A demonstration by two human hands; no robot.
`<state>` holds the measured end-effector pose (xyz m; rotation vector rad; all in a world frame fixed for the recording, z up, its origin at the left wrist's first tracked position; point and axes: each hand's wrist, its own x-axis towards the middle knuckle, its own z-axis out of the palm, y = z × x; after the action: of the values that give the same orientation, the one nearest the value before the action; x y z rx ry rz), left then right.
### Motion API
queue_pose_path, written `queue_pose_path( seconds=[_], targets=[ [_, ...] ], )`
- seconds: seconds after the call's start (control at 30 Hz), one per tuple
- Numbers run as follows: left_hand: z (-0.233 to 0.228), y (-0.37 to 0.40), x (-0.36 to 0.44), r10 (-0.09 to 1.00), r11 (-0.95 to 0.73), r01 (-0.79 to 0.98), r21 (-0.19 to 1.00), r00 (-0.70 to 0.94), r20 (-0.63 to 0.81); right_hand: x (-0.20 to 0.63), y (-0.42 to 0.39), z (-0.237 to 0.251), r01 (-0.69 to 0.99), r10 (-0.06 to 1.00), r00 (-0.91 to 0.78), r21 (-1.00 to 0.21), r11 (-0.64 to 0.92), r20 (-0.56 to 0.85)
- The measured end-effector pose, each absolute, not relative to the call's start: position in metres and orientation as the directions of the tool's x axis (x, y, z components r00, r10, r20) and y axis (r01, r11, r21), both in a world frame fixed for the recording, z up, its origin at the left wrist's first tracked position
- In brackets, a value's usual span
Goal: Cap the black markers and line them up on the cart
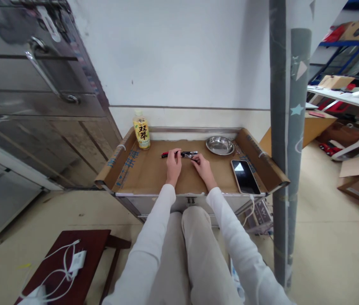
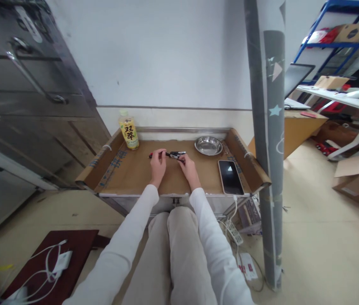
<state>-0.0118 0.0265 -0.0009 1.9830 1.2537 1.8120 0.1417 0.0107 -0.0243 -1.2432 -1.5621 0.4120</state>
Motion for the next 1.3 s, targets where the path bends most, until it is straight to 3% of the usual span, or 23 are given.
queue_pose_path(
  seconds=[0.23,0.5,0.77,0.93,1.1,1.2,1.3],
  targets=[
    [-0.005,0.030,-0.012,0.708,-0.614,0.421,0.668,-0.080,0.701,0.142,0.012,-0.024,0.522,0.850,0.072,-0.745,0.414,0.523],
    [-0.005,0.031,-0.013,0.688,-0.611,0.429,0.665,-0.129,0.714,0.145,0.009,-0.025,0.598,0.808,0.323,-0.768,0.229,0.493],
    [-0.010,0.037,-0.013,0.731,-0.578,0.402,0.711,-0.133,0.669,0.145,0.012,-0.030,0.670,0.836,0.138,-0.672,0.316,0.531],
    [-0.016,0.043,-0.012,0.787,-0.557,0.359,0.749,-0.057,0.614,0.143,0.012,-0.031,0.679,0.850,0.011,-0.628,0.381,0.527],
    [-0.018,0.045,-0.009,0.775,-0.618,0.403,0.675,0.170,0.608,0.140,0.009,-0.029,0.671,0.836,-0.062,-0.597,0.439,0.546],
    [-0.018,0.044,-0.009,0.775,-0.630,0.415,0.656,0.281,0.567,0.140,0.006,-0.026,0.657,0.819,-0.005,-0.616,0.435,0.574],
    [-0.017,0.041,-0.008,0.799,-0.600,0.467,0.649,0.316,0.511,0.143,0.004,-0.024,0.646,0.788,0.155,-0.664,0.375,0.596]
  ],
)
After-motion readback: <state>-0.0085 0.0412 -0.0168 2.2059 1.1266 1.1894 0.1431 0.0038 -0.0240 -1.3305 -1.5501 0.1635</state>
